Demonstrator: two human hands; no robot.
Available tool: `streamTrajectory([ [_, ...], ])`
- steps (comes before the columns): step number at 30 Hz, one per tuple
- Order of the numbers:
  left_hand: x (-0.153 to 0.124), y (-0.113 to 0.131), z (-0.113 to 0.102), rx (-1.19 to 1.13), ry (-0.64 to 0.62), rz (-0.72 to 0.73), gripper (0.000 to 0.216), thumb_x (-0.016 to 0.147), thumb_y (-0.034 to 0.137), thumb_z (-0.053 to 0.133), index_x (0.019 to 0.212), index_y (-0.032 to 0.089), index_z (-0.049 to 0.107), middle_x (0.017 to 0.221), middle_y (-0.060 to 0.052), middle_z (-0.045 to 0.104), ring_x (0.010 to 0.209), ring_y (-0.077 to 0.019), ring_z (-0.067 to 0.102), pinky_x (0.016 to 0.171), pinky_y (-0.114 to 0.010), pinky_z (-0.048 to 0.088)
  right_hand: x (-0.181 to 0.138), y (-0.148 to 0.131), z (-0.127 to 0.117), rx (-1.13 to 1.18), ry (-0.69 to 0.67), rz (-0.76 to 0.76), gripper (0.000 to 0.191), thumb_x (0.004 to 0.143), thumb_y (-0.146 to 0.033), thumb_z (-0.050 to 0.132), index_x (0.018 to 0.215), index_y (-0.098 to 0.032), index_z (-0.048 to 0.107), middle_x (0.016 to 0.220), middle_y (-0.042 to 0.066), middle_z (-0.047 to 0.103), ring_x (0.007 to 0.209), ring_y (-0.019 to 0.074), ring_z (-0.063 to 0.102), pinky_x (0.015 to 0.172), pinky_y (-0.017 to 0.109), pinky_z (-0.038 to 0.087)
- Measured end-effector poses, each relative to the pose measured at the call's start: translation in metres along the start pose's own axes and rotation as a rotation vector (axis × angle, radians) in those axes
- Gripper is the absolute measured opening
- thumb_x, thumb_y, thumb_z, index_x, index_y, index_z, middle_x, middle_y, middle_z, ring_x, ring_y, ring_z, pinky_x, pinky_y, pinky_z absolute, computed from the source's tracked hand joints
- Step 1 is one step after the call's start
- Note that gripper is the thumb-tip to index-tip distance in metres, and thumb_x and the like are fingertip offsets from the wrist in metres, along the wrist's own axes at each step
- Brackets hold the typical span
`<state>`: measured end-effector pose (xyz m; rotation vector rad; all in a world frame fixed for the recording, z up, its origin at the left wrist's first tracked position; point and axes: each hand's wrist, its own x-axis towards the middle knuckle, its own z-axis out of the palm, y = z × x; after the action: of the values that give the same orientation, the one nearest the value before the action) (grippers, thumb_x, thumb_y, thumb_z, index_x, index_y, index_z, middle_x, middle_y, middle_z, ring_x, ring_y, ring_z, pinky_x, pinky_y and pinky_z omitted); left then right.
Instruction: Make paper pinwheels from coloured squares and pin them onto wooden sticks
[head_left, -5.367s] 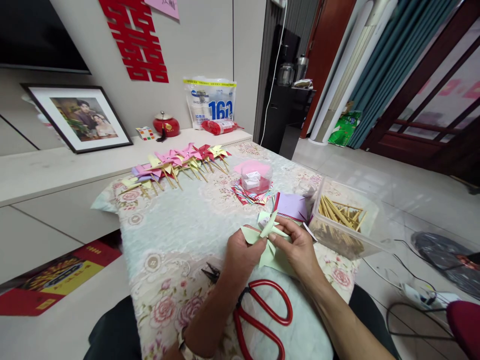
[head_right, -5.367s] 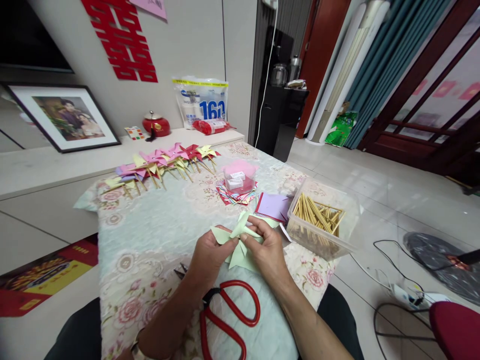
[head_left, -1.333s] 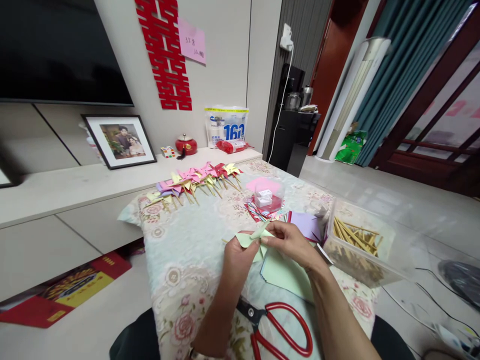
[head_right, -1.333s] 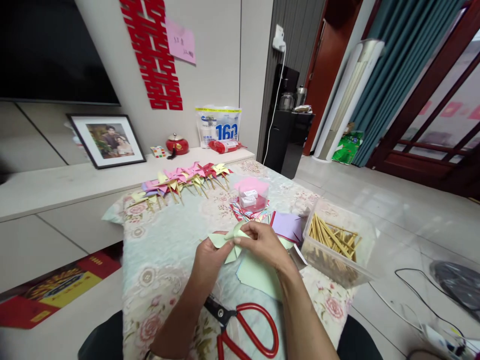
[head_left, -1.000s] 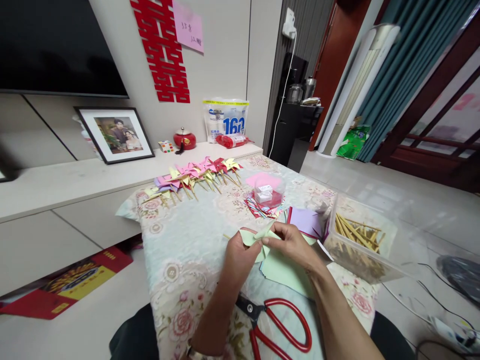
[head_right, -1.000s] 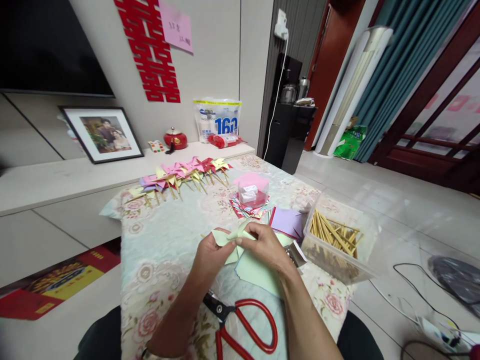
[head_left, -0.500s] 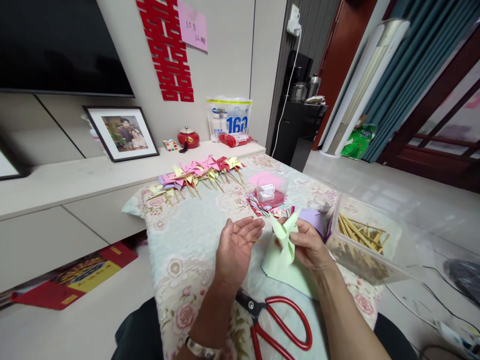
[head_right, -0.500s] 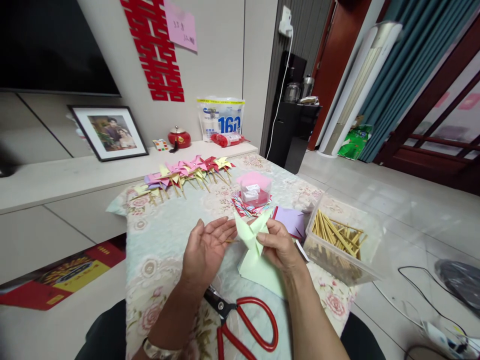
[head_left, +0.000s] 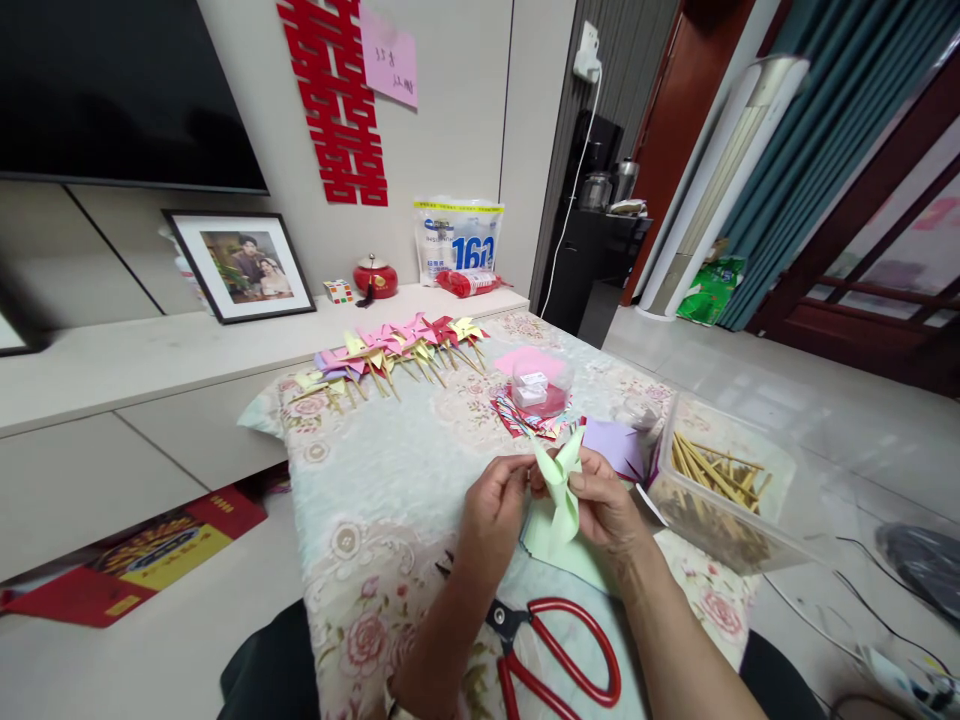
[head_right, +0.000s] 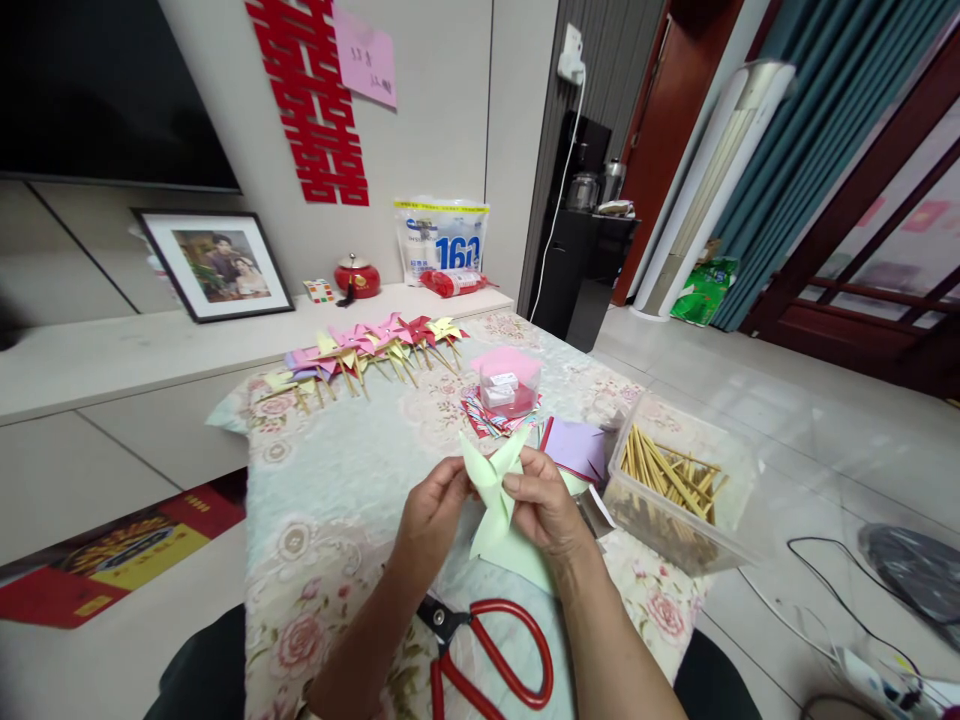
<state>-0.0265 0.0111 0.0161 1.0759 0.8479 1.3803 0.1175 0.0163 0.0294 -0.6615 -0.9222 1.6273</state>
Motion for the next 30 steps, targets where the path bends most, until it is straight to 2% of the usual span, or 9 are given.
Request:
streamTrajectory([
  [4, 0.0, 0.0, -0.007, 0.321, -0.017, 0.188, 0.014, 0.082, 0.022, 0.07, 0.089, 0.026, 0.081, 0.084, -0.007, 0.073, 0.089, -0.0252, 0.058, 0.087, -0.031, 0.04, 0.002, 0.0, -0.001, 0.067, 0.02, -0.021, 0.029, 0.053, -0.033, 0.085, 0.074, -0.018, 0.07, 0.064, 0.004, 0.071, 0.06, 0.0213, 0.065, 0.063, 0.035, 0.056],
  [10, -0.006, 0.01, -0.009, 0.236, -0.076, 0.182, 0.025, 0.08, 0.02, 0.07, 0.102, 0.025, 0.079, 0.095, -0.008, 0.072, 0.092, -0.0255, 0.062, 0.088, -0.031, 0.044, 0.001, 0.002, 0.01, 0.124, 0.032, -0.057, 0.028, 0.055, -0.032, 0.083, 0.076, -0.018, 0.069, 0.065, 0.003, 0.07, 0.057, 0.0173, 0.062, 0.052, 0.027, 0.053],
  [14, -0.029, 0.023, -0.01, 0.294, -0.035, 0.163, 0.016, 0.08, 0.021, 0.07, 0.091, 0.025, 0.081, 0.09, -0.008, 0.073, 0.088, -0.0239, 0.065, 0.083, -0.029, 0.047, -0.024, -0.006, 0.011, 0.18, 0.025, -0.078, 0.029, 0.06, -0.031, 0.083, 0.083, -0.019, 0.072, 0.077, 0.006, 0.072, 0.075, 0.0207, 0.066, 0.057, 0.027, 0.055],
  [16, -0.048, 0.03, -0.009, 0.312, -0.002, 0.074, 0.015, 0.08, 0.023, 0.07, 0.09, 0.023, 0.081, 0.086, -0.007, 0.073, 0.082, -0.0223, 0.065, 0.076, -0.028, 0.048, -0.046, -0.01, 0.008, 0.205, 0.068, -0.093, 0.031, 0.062, -0.029, 0.083, 0.09, -0.02, 0.074, 0.09, 0.007, 0.075, 0.089, 0.0233, 0.067, 0.062, 0.029, 0.057],
  [18, -0.069, 0.034, -0.007, 0.223, 0.023, -0.12, 0.015, 0.079, 0.025, 0.07, 0.091, 0.02, 0.079, 0.077, -0.006, 0.072, 0.066, -0.0184, 0.064, 0.062, -0.026, 0.047, -0.072, -0.011, 0.005, 0.224, 0.146, -0.112, 0.033, 0.062, -0.028, 0.084, 0.093, -0.022, 0.076, 0.098, 0.007, 0.076, 0.094, 0.0242, 0.068, 0.067, 0.031, 0.058],
  [19, -0.08, 0.036, -0.004, 0.159, 0.02, -0.229, 0.017, 0.078, 0.027, 0.07, 0.092, 0.019, 0.078, 0.075, -0.005, 0.071, 0.059, -0.0164, 0.062, 0.055, -0.025, 0.045, -0.085, -0.01, 0.004, 0.218, 0.167, -0.117, 0.031, 0.062, -0.029, 0.085, 0.092, -0.023, 0.076, 0.095, 0.006, 0.076, 0.091, 0.0238, 0.068, 0.067, 0.032, 0.058],
  [21, -0.1, 0.037, 0.002, 0.035, 0.009, -0.346, 0.025, 0.077, 0.031, 0.072, 0.099, 0.018, 0.076, 0.074, -0.004, 0.07, 0.051, -0.0132, 0.058, 0.049, -0.024, 0.04, -0.109, -0.004, 0.006, 0.18, 0.181, -0.12, 0.028, 0.063, -0.031, 0.086, 0.089, -0.023, 0.077, 0.085, 0.005, 0.076, 0.081, 0.0218, 0.068, 0.064, 0.03, 0.056],
  [25, -0.13, 0.041, 0.015, -0.191, -0.034, -0.431, 0.035, 0.076, 0.034, 0.075, 0.106, 0.016, 0.074, 0.07, -0.002, 0.066, 0.055, -0.0114, 0.056, 0.055, -0.023, 0.042, -0.149, 0.008, 0.014, 0.033, 0.173, -0.093, 0.029, 0.064, -0.036, 0.087, 0.088, -0.024, 0.077, 0.074, 0.003, 0.073, 0.064, 0.0196, 0.066, 0.059, 0.031, 0.053],
  [30, -0.15, 0.055, 0.027, -0.347, -0.056, -0.563, 0.032, 0.069, 0.036, 0.081, 0.094, 0.017, 0.076, 0.06, 0.001, 0.057, 0.05, -0.0062, 0.041, 0.047, -0.019, 0.031, -0.179, 0.002, 0.027, -0.293, 0.117, -0.138, 0.02, 0.074, -0.034, 0.081, 0.089, -0.021, 0.077, 0.079, 0.004, 0.074, 0.072, 0.021, 0.067, 0.065, 0.03, 0.052],
])
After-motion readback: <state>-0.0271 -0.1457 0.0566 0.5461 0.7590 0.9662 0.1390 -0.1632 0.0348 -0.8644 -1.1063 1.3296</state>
